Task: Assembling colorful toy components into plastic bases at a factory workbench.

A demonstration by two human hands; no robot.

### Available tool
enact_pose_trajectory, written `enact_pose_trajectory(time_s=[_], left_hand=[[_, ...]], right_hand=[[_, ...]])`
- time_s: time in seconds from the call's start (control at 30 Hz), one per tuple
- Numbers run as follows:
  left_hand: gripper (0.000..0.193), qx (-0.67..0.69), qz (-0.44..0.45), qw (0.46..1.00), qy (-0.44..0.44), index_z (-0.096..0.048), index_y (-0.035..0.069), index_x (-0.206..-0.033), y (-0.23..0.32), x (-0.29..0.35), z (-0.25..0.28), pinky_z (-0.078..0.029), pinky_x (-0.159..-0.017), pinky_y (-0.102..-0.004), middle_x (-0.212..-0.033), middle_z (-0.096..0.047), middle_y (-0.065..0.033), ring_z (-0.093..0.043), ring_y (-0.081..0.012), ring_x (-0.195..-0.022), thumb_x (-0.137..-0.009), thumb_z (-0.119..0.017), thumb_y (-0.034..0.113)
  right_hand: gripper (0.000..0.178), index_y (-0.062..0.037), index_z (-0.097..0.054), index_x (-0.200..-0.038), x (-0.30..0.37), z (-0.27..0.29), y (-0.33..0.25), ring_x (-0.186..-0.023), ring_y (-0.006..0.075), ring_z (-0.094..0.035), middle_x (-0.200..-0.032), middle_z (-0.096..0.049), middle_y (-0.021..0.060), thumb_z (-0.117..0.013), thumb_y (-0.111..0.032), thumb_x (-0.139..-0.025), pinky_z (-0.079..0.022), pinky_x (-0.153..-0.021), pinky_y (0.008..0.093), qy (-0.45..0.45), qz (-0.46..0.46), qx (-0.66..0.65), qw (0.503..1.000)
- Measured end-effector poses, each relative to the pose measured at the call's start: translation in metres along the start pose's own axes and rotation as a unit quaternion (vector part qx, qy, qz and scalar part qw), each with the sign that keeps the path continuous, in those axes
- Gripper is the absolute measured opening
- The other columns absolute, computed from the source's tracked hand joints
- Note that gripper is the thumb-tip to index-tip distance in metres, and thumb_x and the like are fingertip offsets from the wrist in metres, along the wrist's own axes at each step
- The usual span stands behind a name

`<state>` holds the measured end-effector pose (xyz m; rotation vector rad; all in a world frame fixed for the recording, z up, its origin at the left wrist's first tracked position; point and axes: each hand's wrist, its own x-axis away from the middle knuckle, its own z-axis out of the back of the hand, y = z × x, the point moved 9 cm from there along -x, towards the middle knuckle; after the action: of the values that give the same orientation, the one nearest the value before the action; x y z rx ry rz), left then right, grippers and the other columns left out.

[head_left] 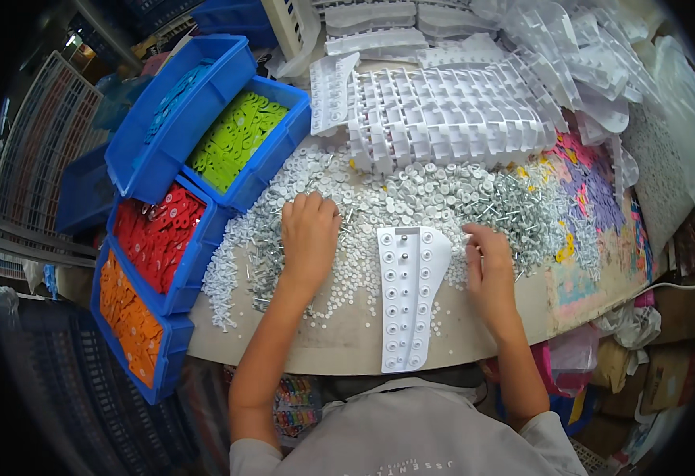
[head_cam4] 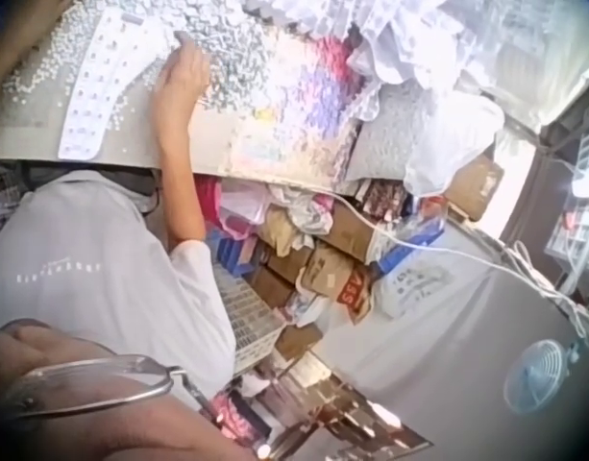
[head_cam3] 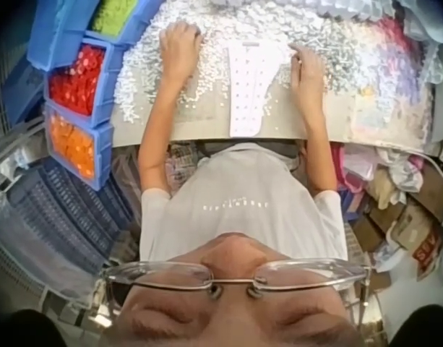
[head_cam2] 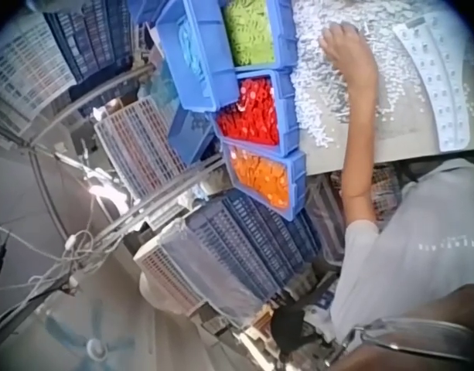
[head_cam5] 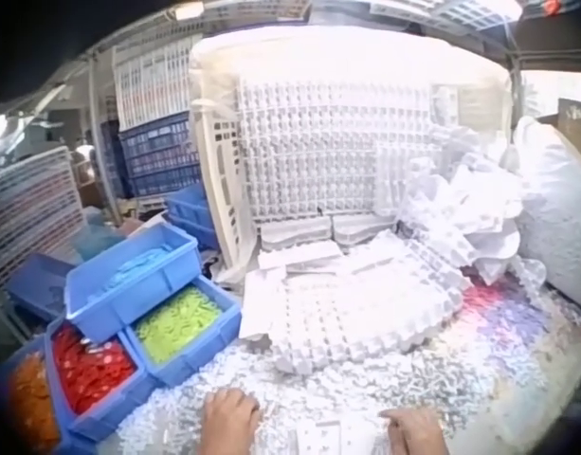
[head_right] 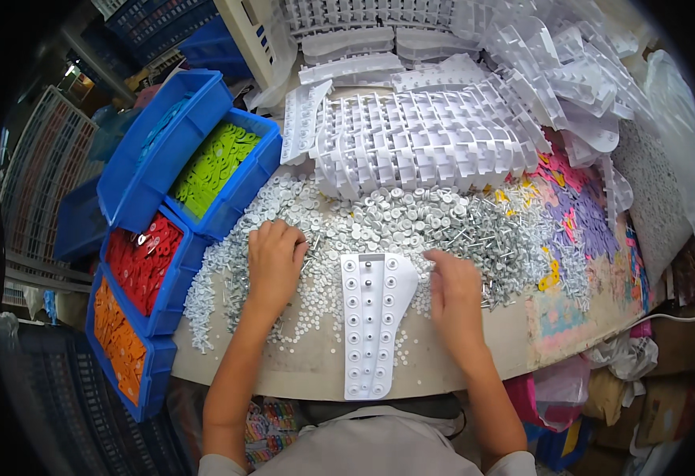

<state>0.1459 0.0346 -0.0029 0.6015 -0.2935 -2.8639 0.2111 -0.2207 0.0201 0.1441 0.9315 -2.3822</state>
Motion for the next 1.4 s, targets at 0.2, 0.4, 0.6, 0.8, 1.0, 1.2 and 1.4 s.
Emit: enact_pose_trajectory(time_s=[0.2,0.4,0.6,0.8,1.0,1.2,1.4], left_hand=[[0.009,0.05,0.011,0.998,0.025,-0.067,0.007,-0.09,0.011,0.002,0.015,-0.042,-0.081,-0.039,-0.087,-0.062,-0.0066,-0.057,-0.0256,-0.088,-0.083,-0.072,0.007],[0.016,0.282,0.041,0.959,0.009,-0.068,0.002,-0.104,0.033,0.02,0.033,-0.048,-0.073,-0.0313,-0.088,-0.065,-0.0071,-0.059,-0.0181,-0.078,-0.088,-0.066,0.001],[0.018,0.467,0.17,0.866,-0.048,-0.068,0.0,-0.1,0.039,0.044,0.011,-0.053,-0.075,-0.0259,-0.094,-0.068,-0.008,-0.068,-0.0142,-0.081,-0.085,-0.077,0.005],[0.014,0.394,0.078,0.912,-0.084,-0.07,0.004,-0.092,0.062,0.052,0.005,-0.048,-0.08,-0.031,-0.092,-0.068,-0.0047,-0.062,-0.0177,-0.087,-0.081,-0.078,0.008],[0.014,0.334,-0.019,0.941,-0.044,-0.069,0.009,-0.086,0.081,0.052,0.005,-0.039,-0.084,-0.0357,-0.091,-0.066,-0.0023,-0.057,-0.022,-0.089,-0.076,-0.079,0.01],[0.014,0.316,-0.018,0.948,-0.04,-0.067,0.009,-0.084,0.084,0.057,-0.001,-0.038,-0.084,-0.0374,-0.092,-0.063,-0.003,-0.057,-0.0236,-0.093,-0.076,-0.078,0.011],[0.014,0.224,-0.088,0.97,-0.018,-0.066,0.01,-0.084,0.104,0.063,0.017,-0.039,-0.086,-0.0381,-0.097,-0.063,-0.0021,-0.057,-0.0231,-0.096,-0.078,-0.078,0.014]], right_hand=[[0.014,-0.0018,-0.069,-0.099,0.012,-0.029,-0.024,-0.084,0.0228,-0.063,-0.091,-0.065,0.0105,-0.069,0.0,-0.085,-0.049,-0.078,0.0325,-0.058,-0.02,-0.191,0.98],[0.012,-0.0063,-0.066,-0.091,0.015,-0.05,-0.03,-0.087,0.026,-0.058,-0.088,-0.064,0.0064,-0.072,-0.002,-0.082,-0.045,-0.079,0.0381,-0.067,0.009,-0.147,0.987],[0.019,-0.0067,-0.068,-0.093,0.018,-0.049,-0.055,-0.091,0.0283,-0.058,-0.096,-0.066,0.0085,-0.073,-0.001,-0.076,-0.043,-0.086,0.0399,-0.095,0.144,-0.036,0.984],[0.017,-0.0053,-0.067,-0.096,0.01,-0.005,-0.014,-0.095,0.0298,-0.056,-0.099,-0.064,0.009,-0.068,0.001,-0.08,-0.043,-0.086,0.0414,-0.009,0.067,0.069,0.995],[0.014,-0.0052,-0.067,-0.095,0.016,0.013,0.033,-0.097,0.0301,-0.054,-0.099,-0.06,0.009,-0.068,-0.001,-0.082,-0.042,-0.087,0.0416,-0.003,0.01,0.195,0.981],[0.013,-0.0038,-0.063,-0.095,0.017,0.007,0.029,-0.097,0.0314,-0.054,-0.1,-0.059,0.0101,-0.068,-0.002,-0.084,-0.042,-0.087,0.0422,-0.001,0.03,0.199,0.98],[0.008,-0.0025,-0.061,-0.093,0.026,0.013,0.009,-0.092,0.0331,-0.057,-0.095,-0.06,0.012,-0.063,0.002,-0.086,-0.044,-0.083,0.0407,0.019,0.02,0.057,0.998]])
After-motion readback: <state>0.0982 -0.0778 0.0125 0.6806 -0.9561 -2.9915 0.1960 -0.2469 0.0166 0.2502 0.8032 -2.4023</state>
